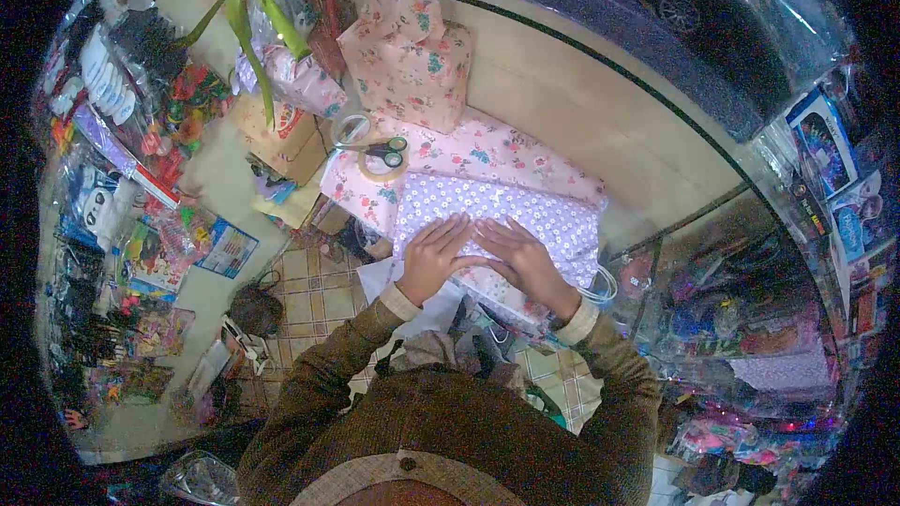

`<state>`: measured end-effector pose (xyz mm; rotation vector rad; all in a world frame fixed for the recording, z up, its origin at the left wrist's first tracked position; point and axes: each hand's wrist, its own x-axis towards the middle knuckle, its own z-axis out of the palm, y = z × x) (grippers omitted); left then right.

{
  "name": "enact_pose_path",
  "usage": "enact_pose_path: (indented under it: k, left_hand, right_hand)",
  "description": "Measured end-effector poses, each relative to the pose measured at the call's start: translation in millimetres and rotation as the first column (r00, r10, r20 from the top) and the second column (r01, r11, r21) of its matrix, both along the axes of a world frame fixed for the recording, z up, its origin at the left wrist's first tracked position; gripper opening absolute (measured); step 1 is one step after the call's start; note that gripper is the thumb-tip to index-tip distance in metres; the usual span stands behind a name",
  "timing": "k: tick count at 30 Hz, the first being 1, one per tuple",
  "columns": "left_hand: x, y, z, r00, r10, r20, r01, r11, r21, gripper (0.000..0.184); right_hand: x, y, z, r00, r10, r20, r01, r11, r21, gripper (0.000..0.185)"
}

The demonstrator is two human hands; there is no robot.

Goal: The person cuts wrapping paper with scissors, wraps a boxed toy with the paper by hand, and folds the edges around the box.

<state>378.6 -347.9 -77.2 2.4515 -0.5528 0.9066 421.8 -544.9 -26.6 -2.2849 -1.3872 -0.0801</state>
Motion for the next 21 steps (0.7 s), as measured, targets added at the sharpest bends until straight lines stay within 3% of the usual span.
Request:
enact_pose_path:
  k: [4, 7, 10, 11, 13, 16, 17, 21]
  left_hand:
    - [-6, 21, 15, 0.982, -0.173, -0.080, 0.157, 0.973, -0.169, 0.039]
    - [-9, 45, 11, 0.988, 0.096, -0.118, -0.144, 0.841, -0.522, 0.030]
    - [1, 65, 10, 0.955, 0.205, -0.216, -0.295, 0.554, -0.778, 0.031]
    - [1, 74, 12, 0.908, -0.001, -0.418, -0.378, 0.426, -0.822, 0.033]
    - [-2, 88, 23, 0.636, -0.468, -0.613, -0.597, 0.206, -0.776, 0.039]
    - [5, 80, 7, 0.653, -0.365, -0.663, -0.483, 0.474, -0.736, 0.040]
    - [6, 80, 3, 0.676, -0.384, -0.629, -0.417, 0.505, -0.756, 0.038]
    - [-1, 77, 17, 0.648, -0.518, -0.558, -0.449, 0.331, -0.830, 0.037]
  right_hand:
    - [-2, 2, 4, 1.000, -0.014, -0.012, 0.014, 1.000, 0.013, 0.049]
    - [-1, 1, 3, 1.000, -0.015, 0.010, 0.015, 1.000, -0.003, 0.048]
    - [-2, 2, 3, 1.000, -0.018, 0.024, 0.019, 1.000, -0.014, 0.048]
    - [-2, 2, 3, 0.999, -0.016, 0.030, 0.017, 1.000, -0.020, 0.047]
    - [-1, 3, 3, 0.999, -0.011, 0.040, 0.012, 0.999, -0.032, 0.047]
    - [-1, 3, 3, 0.999, -0.010, 0.046, 0.012, 0.999, -0.039, 0.047]
    - [-2, 3, 5, 0.999, -0.013, 0.045, 0.015, 0.999, -0.038, 0.047]
    - [-2, 0, 4, 0.998, -0.014, 0.059, 0.015, 1.000, -0.011, 0.047]
